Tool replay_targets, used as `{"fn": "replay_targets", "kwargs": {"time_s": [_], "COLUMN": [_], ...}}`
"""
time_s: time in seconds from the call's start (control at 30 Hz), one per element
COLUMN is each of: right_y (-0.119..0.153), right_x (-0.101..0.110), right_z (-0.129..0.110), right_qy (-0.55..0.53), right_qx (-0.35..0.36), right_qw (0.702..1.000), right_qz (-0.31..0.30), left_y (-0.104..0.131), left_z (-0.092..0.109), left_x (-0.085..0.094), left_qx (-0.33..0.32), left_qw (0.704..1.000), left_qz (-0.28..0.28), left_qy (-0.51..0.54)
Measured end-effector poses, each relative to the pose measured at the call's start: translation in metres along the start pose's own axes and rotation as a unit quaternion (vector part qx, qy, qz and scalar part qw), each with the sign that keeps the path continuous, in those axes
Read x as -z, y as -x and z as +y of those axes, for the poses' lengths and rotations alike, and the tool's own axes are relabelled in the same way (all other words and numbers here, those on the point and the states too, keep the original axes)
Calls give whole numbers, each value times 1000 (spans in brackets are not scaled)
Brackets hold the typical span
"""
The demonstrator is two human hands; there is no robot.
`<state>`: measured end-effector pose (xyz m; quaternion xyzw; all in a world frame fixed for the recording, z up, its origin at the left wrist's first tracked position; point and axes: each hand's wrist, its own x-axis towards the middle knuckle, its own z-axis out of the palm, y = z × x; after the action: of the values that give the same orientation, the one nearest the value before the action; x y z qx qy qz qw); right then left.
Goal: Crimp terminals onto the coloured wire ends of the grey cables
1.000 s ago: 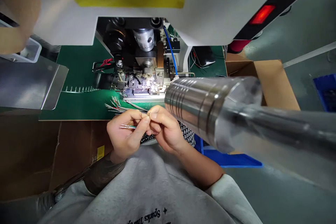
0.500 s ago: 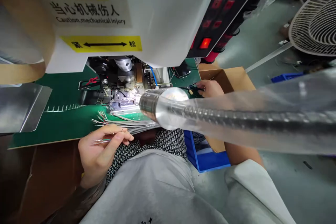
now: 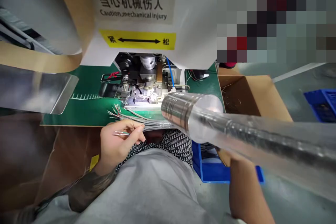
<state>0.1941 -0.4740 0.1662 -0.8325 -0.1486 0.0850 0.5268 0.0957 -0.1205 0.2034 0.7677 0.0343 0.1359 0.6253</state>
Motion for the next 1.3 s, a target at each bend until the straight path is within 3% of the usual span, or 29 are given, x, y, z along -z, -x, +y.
{"fn": "replay_targets", "kwargs": {"time_s": [0.07,0.13,0.2,0.27,0.47,0.77,0.97,1.3], "right_y": [25,35,34,28,16,7,10,12], "right_x": [-53,-99,-129,-144,-144,-136,-137,-147], "right_z": [-10,-23,-36,-47,-57,-69,-67,-69], "right_qy": [-47,-150,-203,-226,-197,-182,-182,-222], "right_qx": [11,23,13,-7,-27,-39,-83,-135], "right_qw": [996,975,965,965,969,982,980,965], "right_qz": [-71,-164,-167,-134,-144,-44,6,28], "left_y": [-1,0,2,3,6,4,7,12], "left_z": [-2,-3,-3,-2,-1,-8,-11,-15], "left_x": [-5,-9,-13,-14,-16,-12,-18,-20], "left_qx": [-15,-27,-36,-43,-52,-98,-144,-117], "left_qw": [999,998,996,995,994,990,982,986], "left_qz": [1,0,-8,-21,-32,-55,-20,2], "left_qy": [-28,-56,-79,-91,-94,-82,-118,-117]}}
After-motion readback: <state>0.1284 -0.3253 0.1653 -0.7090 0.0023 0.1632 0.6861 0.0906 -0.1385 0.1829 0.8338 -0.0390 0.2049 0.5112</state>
